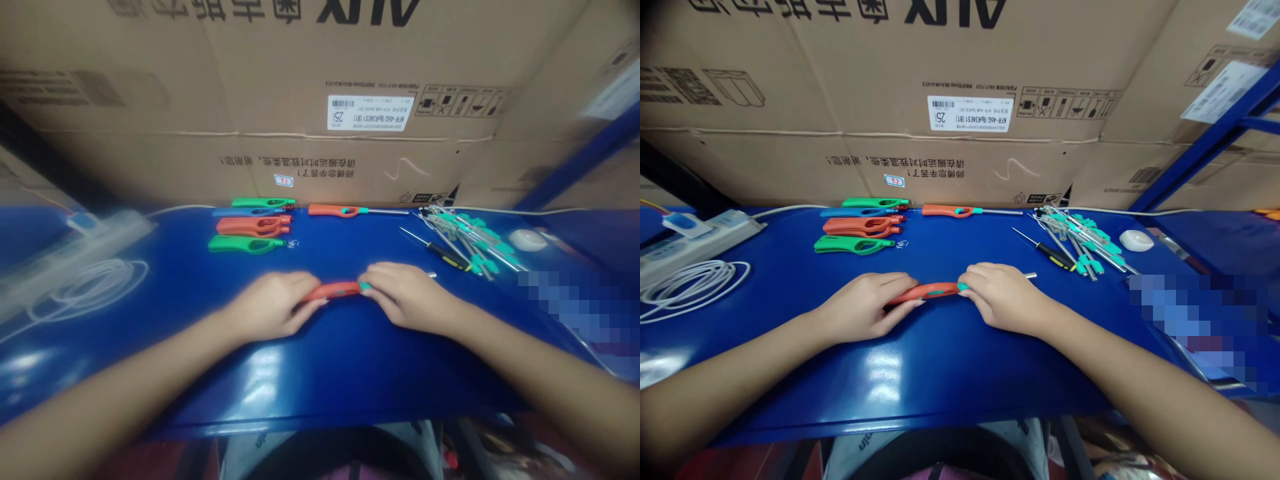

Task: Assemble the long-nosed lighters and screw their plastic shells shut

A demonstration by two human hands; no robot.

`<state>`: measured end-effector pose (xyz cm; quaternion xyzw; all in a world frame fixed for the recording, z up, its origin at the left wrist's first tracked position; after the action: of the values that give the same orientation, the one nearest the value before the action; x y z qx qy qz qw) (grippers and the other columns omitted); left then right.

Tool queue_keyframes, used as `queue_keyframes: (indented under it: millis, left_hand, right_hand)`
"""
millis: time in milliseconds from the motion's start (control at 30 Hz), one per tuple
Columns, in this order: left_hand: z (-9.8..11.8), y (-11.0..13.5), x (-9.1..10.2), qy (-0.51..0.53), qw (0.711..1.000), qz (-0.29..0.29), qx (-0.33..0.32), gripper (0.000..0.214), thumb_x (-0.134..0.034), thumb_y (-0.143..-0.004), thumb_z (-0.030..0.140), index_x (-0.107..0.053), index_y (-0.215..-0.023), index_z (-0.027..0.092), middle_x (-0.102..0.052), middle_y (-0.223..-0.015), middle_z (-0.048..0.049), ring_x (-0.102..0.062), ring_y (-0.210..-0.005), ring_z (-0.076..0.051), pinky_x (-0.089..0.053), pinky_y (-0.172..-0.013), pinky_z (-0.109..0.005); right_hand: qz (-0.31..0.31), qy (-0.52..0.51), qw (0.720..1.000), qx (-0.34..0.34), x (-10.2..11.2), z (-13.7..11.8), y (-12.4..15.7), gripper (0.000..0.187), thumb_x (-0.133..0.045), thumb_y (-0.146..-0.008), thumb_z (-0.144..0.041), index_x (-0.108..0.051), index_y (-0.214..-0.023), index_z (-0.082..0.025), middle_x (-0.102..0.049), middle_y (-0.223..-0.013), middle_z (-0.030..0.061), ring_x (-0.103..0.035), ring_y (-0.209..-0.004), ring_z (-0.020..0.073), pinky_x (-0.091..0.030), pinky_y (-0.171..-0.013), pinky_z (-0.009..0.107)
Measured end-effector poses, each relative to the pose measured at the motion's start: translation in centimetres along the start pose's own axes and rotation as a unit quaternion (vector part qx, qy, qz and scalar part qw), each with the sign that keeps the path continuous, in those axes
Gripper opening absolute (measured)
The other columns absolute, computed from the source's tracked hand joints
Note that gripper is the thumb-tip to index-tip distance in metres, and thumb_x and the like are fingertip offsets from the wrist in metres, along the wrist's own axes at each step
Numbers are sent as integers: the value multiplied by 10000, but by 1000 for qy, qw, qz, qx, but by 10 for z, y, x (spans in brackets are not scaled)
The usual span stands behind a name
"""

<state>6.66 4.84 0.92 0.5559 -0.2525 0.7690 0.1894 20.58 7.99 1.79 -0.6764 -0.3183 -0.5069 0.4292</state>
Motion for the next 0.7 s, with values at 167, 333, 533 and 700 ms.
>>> queue_keyframes:
  millis: [167,333,533,700]
  left_hand:
    - [-6,-7,-5,-25,998,-31,48,384,-372,-1049,479,-600,-1170,194,-646,-1080,-68,-644,-948,-228,-511,-798,-342]
    - [-15,-6,0,-20,998,-23,46,412,-473,-1003,507,-607,-1223,186,-627,-1147,-86,-632,-997,-238,-531,-847,-356]
    - [-21,-4,7,3,999,14,43,351,-527,-979,417,-642,-1220,189,-638,-1156,-88,-637,-1025,-232,-542,-885,-351]
    - [-21,-4,6,18,998,30,45,366,-570,-953,389,-646,-1245,181,-644,-1167,-94,-642,-1036,-238,-549,-899,-363]
  right_hand:
    - [-51,21,998,-40,5,21,-1,169,-533,-985,-284,-650,-950,-168,-659,-872,75,-594,-826,218,-422,-698,304]
    - [-80,25,995,-63,11,38,3,69,-609,-917,-253,-632,-925,-188,-652,-860,50,-593,-787,200,-403,-662,291]
    - [-104,-24,989,-107,14,64,11,166,-654,-900,-359,-645,-972,-209,-674,-948,54,-616,-822,201,-438,-666,295]
    - [-79,122,974,-173,30,98,19,221,-571,-930,-310,-650,-1084,-171,-660,-1112,138,-615,-1044,306,-469,-894,436]
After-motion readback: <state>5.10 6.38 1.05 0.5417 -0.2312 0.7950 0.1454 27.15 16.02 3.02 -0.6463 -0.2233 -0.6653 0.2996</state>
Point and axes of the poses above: each hand's wrist, its own y-axis away from the middle knuckle, its own x-axis out of the back of the hand, z = x × y, the point moved 9 cm from there along -y, towards the middle knuckle
